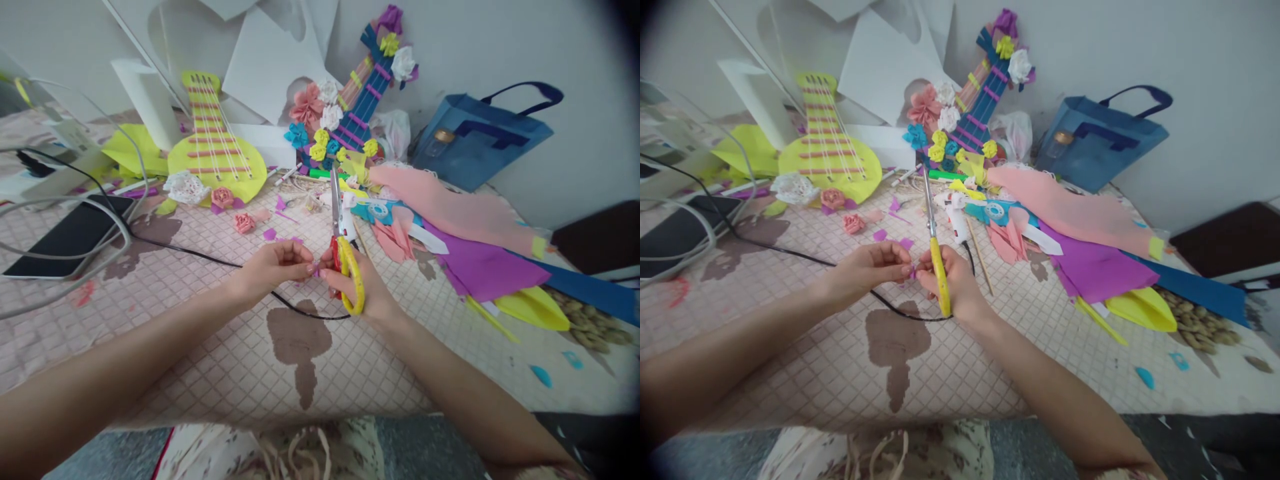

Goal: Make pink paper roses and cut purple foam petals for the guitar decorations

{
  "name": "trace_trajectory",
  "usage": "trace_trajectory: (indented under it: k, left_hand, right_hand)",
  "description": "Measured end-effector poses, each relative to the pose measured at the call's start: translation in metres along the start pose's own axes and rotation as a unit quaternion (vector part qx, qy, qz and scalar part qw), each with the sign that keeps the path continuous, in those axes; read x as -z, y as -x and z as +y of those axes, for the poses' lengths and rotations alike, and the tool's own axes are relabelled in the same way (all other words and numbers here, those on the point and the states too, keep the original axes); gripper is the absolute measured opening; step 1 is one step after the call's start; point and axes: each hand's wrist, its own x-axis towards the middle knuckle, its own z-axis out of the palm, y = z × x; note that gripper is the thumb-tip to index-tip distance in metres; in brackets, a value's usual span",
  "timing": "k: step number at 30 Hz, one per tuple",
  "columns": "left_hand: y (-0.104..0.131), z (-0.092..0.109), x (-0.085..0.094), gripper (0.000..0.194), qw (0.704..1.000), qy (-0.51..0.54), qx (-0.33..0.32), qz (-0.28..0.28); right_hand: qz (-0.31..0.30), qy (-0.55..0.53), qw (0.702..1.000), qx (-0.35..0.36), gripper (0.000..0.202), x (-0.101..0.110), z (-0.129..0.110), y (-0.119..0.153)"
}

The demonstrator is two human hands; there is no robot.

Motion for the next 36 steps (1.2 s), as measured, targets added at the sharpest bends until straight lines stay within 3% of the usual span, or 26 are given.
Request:
trace_trajectory:
  k: [4, 17, 23, 36]
  left_hand:
    - [-0.0002, -0.0009, 0.0002, 0.029, 1.000, 0.017, 0.011, 0.006]
    - [-0.0001, -0.0011, 0.0006, 0.029, 1.000, 0.017, 0.017, -0.003]
    - [0.0008, 0.0001, 0.0003, 0.028, 1.000, 0.003, 0.022, 0.003]
    - [0.0010, 0.0008, -0.0006, 0.027, 0.998, -0.055, -0.019, -0.015]
  right_hand:
    - [-0.006, -0.008, 1.000, 0.003, 0.026, 0.0007, 0.0003, -0.0001]
    - [0.022, 0.004, 1.000, 0.011, 0.027, 0.0022, 0.0005, -0.0005]
    - [0.009, 0.008, 1.000, 0.020, 0.030, 0.0030, 0.0002, -0.0008]
    - [-0.004, 0.058, 0.996, 0.066, 0.024, 0.0011, 0.0004, -0.0012]
